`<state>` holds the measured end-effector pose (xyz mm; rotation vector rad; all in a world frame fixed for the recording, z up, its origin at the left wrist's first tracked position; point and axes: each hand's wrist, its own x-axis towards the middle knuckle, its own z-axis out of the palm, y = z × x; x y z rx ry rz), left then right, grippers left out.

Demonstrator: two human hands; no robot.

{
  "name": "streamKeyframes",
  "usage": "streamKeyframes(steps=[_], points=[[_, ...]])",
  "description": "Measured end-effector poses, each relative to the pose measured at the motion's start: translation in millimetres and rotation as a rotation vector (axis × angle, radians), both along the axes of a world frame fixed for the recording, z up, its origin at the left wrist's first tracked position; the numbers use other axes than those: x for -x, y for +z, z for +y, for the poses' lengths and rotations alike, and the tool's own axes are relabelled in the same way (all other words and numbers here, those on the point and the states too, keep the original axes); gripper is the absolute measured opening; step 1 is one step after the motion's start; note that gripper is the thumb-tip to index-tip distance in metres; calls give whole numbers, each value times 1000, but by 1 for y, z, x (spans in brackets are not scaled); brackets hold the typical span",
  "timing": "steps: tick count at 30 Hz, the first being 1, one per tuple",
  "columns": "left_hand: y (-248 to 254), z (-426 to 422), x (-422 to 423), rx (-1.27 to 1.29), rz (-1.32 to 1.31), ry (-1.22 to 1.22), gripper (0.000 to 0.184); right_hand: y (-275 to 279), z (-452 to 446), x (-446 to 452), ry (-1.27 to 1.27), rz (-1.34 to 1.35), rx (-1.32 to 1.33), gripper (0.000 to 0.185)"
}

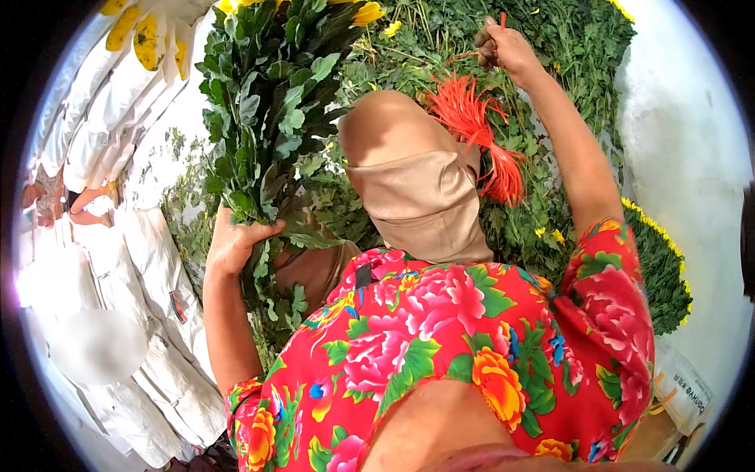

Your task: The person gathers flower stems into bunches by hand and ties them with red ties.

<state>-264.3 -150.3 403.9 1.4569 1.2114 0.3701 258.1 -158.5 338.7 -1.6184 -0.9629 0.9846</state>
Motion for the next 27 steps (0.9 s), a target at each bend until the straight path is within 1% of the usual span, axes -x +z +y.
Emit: streamKeyframes(steps=[1, 2, 3, 4, 5, 6, 8, 9, 10, 11, 12, 13, 14, 15, 17, 18, 19, 20, 22, 23, 24, 25, 26, 27], points=[[0, 1, 0, -31, 10, -3, 50, 6, 6, -5, -78, -30, -68, 51], [-2, 4, -1, -44, -2, 0, 50, 23, 11, -20, -171, -320, -228, 50], [-5, 3, 0, -27, -75, -1, 51, 47, 10, -30, -123, -98, -503, 30], [-6, 1, 3, -17, -148, 3, 52, 74, 8, -20, -118, -52, -622, 28], [-4, 2, 7, 3, -135, 11, 55, 102, 6, -10, -105, -8, -740, 27], [-3, 0, 12, 25, -143, 47, 56, 124, 4, 13, -148, -147, -715, 47], [12, -3, 18, 63, -35, 40, 43, 98, 7, 17, -283, -700, -243, 49], [2, 0, 25, 47, -78, -61, 38, 80, 2, 44, -172, -744, -269, 47], [1, 3, 28, 30, -78, -99, 39, 45, 7, 70, -82, -803, -600, 46], [2, 5, 27, 8, -82, -139, 40, 55, -5, 125, 86, -504, -463, 43], [3, 12, 24, 8, -77, -163, 42, 31, -7, 146, 290, -429, -423, 41], [7, 13, 20, 27, -72, -160, 43, 31, -18, 179, 489, -442, -307, 38], [12, 14, 16, 62, -62, -166, 45, 35, -26, 219, 590, -226, -446, 37], [-19, 34, 11, -139, -268, -493, 44, 21, -35, 232, 514, -557, -691, 36], [-7, 26, 12, -157, -344, -656, 38, 30, -37, 254, 402, -863, -967, 36], [12, 5, -1, 32, -245, -470, 33, 61, -51, 263, 532, -663, -884, 40], [0, 3, -5, 162, -367, -404, 25, 67, -56, 261, 597, -568, -839, 42], [-1, 3, 0, 128, -371, -430, 26, 74, -61, 260, 654, -473, -790, 45], [12, -2, 0, 180, -272, -371, 25, 58, -65, 234, 762, 465, -658, 54], [10, -1, 1, 173, -275, -370, 25, 56, -70, 222, 766, 454, -640, 53], [8, 0, 2, 121, -330, -342, 26, 57, -78, 211, 770, 443, -620, 51], [6, 1, 3, 70, -385, -314, 27, 57, -88, 204, 722, 430, -536, 58], [6, 3, 2, 67, -389, -313, 27, 53, -92, 204, 725, 426, -537, 58], [7, 6, 0, 76, -378, -264, 29, 52, -96, 208, 680, 288, -550, 58]])
